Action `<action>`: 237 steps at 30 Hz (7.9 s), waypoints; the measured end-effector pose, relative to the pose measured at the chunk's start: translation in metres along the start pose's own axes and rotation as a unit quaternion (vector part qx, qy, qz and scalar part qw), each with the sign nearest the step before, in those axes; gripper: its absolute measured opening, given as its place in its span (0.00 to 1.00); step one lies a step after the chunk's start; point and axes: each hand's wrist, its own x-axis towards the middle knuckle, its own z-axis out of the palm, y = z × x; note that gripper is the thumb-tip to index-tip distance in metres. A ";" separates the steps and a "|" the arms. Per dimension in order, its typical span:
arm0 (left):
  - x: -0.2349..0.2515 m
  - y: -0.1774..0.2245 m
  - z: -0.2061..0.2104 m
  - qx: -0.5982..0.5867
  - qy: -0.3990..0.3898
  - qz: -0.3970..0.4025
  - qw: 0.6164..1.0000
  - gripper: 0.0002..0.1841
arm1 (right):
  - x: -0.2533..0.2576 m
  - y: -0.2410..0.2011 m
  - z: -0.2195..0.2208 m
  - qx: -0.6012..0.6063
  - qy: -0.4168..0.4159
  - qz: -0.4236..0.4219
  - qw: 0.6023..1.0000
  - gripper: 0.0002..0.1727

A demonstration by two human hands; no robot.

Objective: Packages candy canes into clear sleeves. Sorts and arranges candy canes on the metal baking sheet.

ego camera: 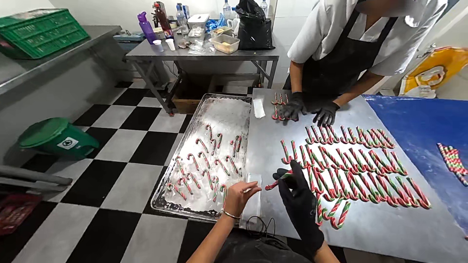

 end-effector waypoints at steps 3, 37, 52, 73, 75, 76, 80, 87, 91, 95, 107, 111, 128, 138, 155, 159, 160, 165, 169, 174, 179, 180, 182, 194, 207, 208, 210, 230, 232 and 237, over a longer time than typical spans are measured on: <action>0.005 0.020 0.003 -0.020 0.017 0.047 0.999 0.14 | -0.009 0.002 0.008 0.001 0.028 -0.032 0.999 0.32; -0.010 -0.063 0.012 -0.048 -0.086 -0.356 0.929 0.14 | -0.030 0.119 -0.071 -0.535 -0.028 0.214 0.817 0.37; -0.003 -0.029 0.000 -0.024 -0.064 -0.309 0.949 0.14 | -0.009 0.088 -0.072 -0.311 0.050 0.184 0.931 0.21; 0.013 0.051 0.001 -0.116 0.011 0.045 0.992 0.10 | -0.016 0.012 0.006 -0.157 -0.030 -0.128 0.979 0.17; 0.013 0.053 0.005 -0.141 0.010 0.017 0.990 0.09 | -0.022 0.019 0.001 -0.254 -0.145 -0.073 0.953 0.32; 0.012 0.054 0.006 -0.152 -0.007 0.007 0.988 0.07 | -0.025 0.020 -0.002 -0.228 -0.190 -0.004 0.955 0.39; 0.005 0.050 0.011 -0.159 -0.089 -0.008 0.983 0.09 | -0.033 0.028 -0.010 -0.138 -0.148 0.095 0.975 0.23; 0.024 -0.046 0.011 0.088 -0.158 -0.320 0.930 0.31 | -0.022 0.107 0.016 -0.197 -0.009 0.125 0.973 0.14; 0.016 -0.065 0.021 0.039 -0.130 -0.331 0.934 0.17 | -0.056 0.142 -0.002 -0.322 -0.074 0.028 0.943 0.33; 0.012 -0.062 0.022 -0.039 -0.070 -0.354 0.932 0.20 | -0.030 0.139 -0.035 -0.479 -0.045 -0.002 0.877 0.32; 0.025 -0.048 0.006 -0.011 -0.104 -0.338 0.935 0.16 | 0.043 0.110 0.000 -0.465 -0.115 0.216 0.851 0.30; 0.020 -0.032 -0.006 -0.063 -0.084 -0.278 0.955 0.13 | 0.023 0.064 -0.005 -0.116 -0.048 0.155 0.980 0.29; -0.038 0.064 -0.064 -0.081 -0.458 -0.150 0.872 0.18 | -0.014 0.049 -0.042 -0.117 0.005 0.120 0.986 0.34; -0.010 0.049 -0.051 -0.064 -0.138 -0.063 0.986 0.14 | -0.022 -0.026 -0.023 -0.092 -0.011 -0.014 0.996 0.28; 0.024 0.054 -0.028 -0.136 -0.102 -0.021 0.985 0.13 | -0.006 -0.052 -0.038 0.015 0.109 -0.119 0.987 0.23; 0.025 0.054 -0.027 -0.155 -0.074 0.032 0.985 0.11 | -0.009 -0.058 -0.036 0.031 0.064 -0.126 0.989 0.23; 0.025 0.057 -0.026 -0.153 -0.071 0.055 0.984 0.11 | -0.011 -0.055 -0.032 0.037 0.052 -0.128 0.990 0.23; 0.027 0.074 -0.021 -0.158 -0.067 0.107 0.979 0.15 | -0.014 -0.042 -0.014 0.058 0.037 -0.116 0.991 0.22; 0.027 0.080 -0.017 -0.146 -0.029 0.112 0.982 0.10 | -0.015 -0.029 -0.019 -0.222 -0.095 -0.098 0.965 0.25; 0.012 0.082 0.000 -0.142 -0.069 0.082 0.984 0.09 | -0.029 -0.011 -0.024 -0.084 -0.216 0.096 0.968 0.36; 0.027 0.010 0.002 0.014 -0.093 -0.227 0.969 0.28 | -0.024 0.040 -0.026 -0.153 -0.022 0.135 0.979 0.14; 0.030 -0.013 0.006 0.054 -0.109 -0.288 0.950 0.34 | -0.022 0.057 -0.022 -0.170 0.013 0.136 0.976 0.14; 0.028 -0.045 0.016 0.111 -0.146 -0.347 0.920 0.39 | -0.024 0.093 -0.009 -0.184 0.061 0.127 0.973 0.14; 0.011 -0.053 0.013 -0.011 -0.094 -0.338 0.936 0.15 | 0.041 0.141 -0.055 -0.532 -0.061 0.197 0.821 0.31; 0.016 -0.010 0.000 -0.035 0.006 -0.037 0.999 0.12 | 0.022 0.020 -0.033 -0.027 0.016 0.104 0.994 0.35; 0.017 -0.004 -0.001 -0.030 0.002 -0.011 0.999 0.12 | 0.014 0.005 -0.027 0.008 0.023 0.059 0.998 0.38; 0.018 0.008 -0.002 -0.021 -0.007 0.034 0.999 0.13 | 0.001 -0.010 -0.016 -0.002 0.032 -0.010 0.999 0.39; 0.024 -0.028 0.012 0.099 -0.135 -0.269 0.949 0.36 | -0.013 0.073 -0.011 -0.190 0.014 0.132 0.973 0.14; 0.026 -0.051 0.019 0.150 -0.183 -0.279 0.931 0.34 | -0.016 0.103 -0.004 -0.175 0.026 0.150 0.973 0.13; 0.025 -0.069 0.021 0.108 -0.186 -0.252 0.944 0.18 | -0.038 0.132 -0.030 -0.373 -0.034 0.022 0.927 0.39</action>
